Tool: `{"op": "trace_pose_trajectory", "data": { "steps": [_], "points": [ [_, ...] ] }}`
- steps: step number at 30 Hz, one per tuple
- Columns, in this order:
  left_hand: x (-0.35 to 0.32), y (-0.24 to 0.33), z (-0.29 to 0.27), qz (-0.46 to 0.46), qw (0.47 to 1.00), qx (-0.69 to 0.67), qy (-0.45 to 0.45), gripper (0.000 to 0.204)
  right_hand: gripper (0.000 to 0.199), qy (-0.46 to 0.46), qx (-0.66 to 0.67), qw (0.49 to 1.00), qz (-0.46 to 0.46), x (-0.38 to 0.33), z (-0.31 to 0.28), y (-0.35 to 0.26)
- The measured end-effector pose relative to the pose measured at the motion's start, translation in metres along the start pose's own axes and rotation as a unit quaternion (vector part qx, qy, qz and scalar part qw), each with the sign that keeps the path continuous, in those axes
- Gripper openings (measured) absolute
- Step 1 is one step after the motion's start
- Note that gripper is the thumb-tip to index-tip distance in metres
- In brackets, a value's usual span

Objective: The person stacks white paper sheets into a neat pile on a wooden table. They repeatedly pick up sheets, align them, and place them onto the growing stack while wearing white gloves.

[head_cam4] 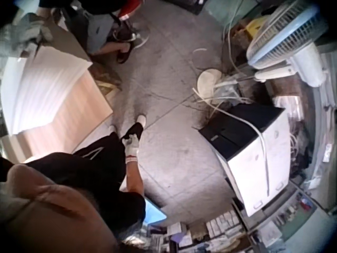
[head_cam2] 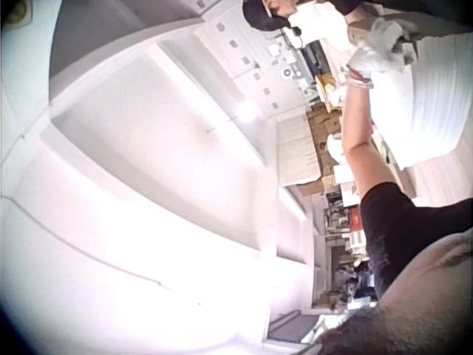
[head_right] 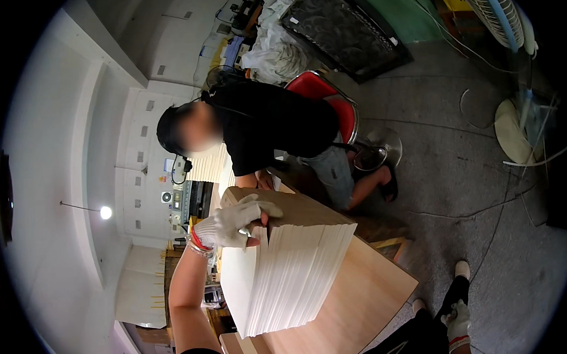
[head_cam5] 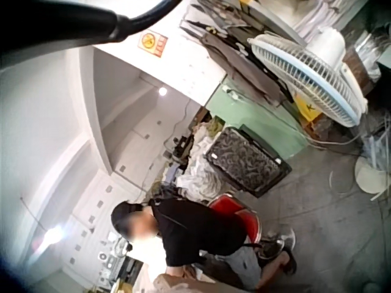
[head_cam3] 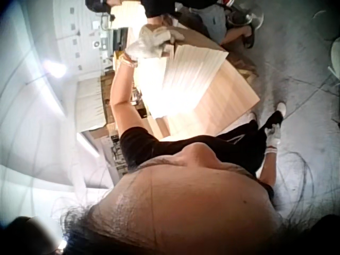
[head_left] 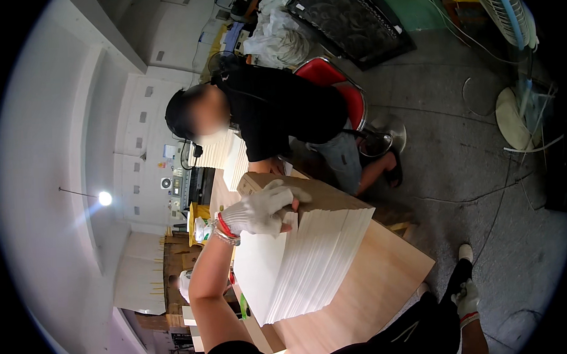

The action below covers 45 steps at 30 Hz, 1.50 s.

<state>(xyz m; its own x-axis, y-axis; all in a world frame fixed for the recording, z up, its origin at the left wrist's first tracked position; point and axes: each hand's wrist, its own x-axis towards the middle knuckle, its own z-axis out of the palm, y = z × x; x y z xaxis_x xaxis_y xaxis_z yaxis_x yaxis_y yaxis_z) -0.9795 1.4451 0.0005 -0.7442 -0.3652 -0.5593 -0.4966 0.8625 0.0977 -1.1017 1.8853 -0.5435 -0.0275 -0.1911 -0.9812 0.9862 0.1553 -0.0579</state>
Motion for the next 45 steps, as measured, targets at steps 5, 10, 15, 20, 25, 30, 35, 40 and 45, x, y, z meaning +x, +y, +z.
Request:
{"op": "trace_pose_trajectory", "data": {
  "steps": [5, 10, 15, 20, 25, 30, 35, 40, 45],
  "points": [
    [0.004, -0.005, 0.0, -0.095, 0.992, -0.067, -0.045, 0.039, 0.03, -0.013, 0.01, 1.0, -0.003, 0.013, -0.011, -0.002],
    [0.005, -0.007, -0.002, -0.065, 0.996, -0.045, -0.03, 0.042, 0.031, 0.016, 0.039, 0.999, 0.013, 0.016, -0.008, -0.003],
    [0.011, -0.008, -0.006, -0.1, 0.981, -0.158, -0.062, 0.045, 0.029, 0.067, 0.059, 0.996, 0.019, 0.001, 0.013, -0.011],
    [0.026, -0.012, 0.007, -0.033, 0.993, -0.101, -0.059, 0.055, 0.029, 0.023, 0.058, 0.998, 0.001, -0.005, 0.011, -0.014],
    [0.038, -0.012, 0.007, -0.088, 0.981, 0.03, -0.17, 0.063, 0.028, -0.061, 0.038, 0.996, -0.045, -0.008, 0.019, -0.025],
    [0.037, -0.004, 0.001, -0.092, 0.98, 0.014, -0.175, 0.068, 0.027, -0.216, -0.043, 0.928, -0.299, -0.081, 0.097, -0.057],
    [0.041, 0.002, -0.005, -0.115, 0.974, 0.024, -0.195, 0.061, 0.026, -0.416, -0.091, 0.824, -0.374, -0.196, 0.209, -0.1],
    [0.018, -0.031, -0.012, -0.048, 0.984, -0.035, -0.169, 0.062, 0.035, -0.663, -0.057, 0.692, -0.278, -0.261, 0.322, -0.083],
    [0.014, -0.015, -0.038, -0.069, 0.978, 0.0, -0.197, 0.058, 0.061, -0.722, -0.116, 0.678, -0.079, -0.312, 0.396, -0.033]
  ]
}}
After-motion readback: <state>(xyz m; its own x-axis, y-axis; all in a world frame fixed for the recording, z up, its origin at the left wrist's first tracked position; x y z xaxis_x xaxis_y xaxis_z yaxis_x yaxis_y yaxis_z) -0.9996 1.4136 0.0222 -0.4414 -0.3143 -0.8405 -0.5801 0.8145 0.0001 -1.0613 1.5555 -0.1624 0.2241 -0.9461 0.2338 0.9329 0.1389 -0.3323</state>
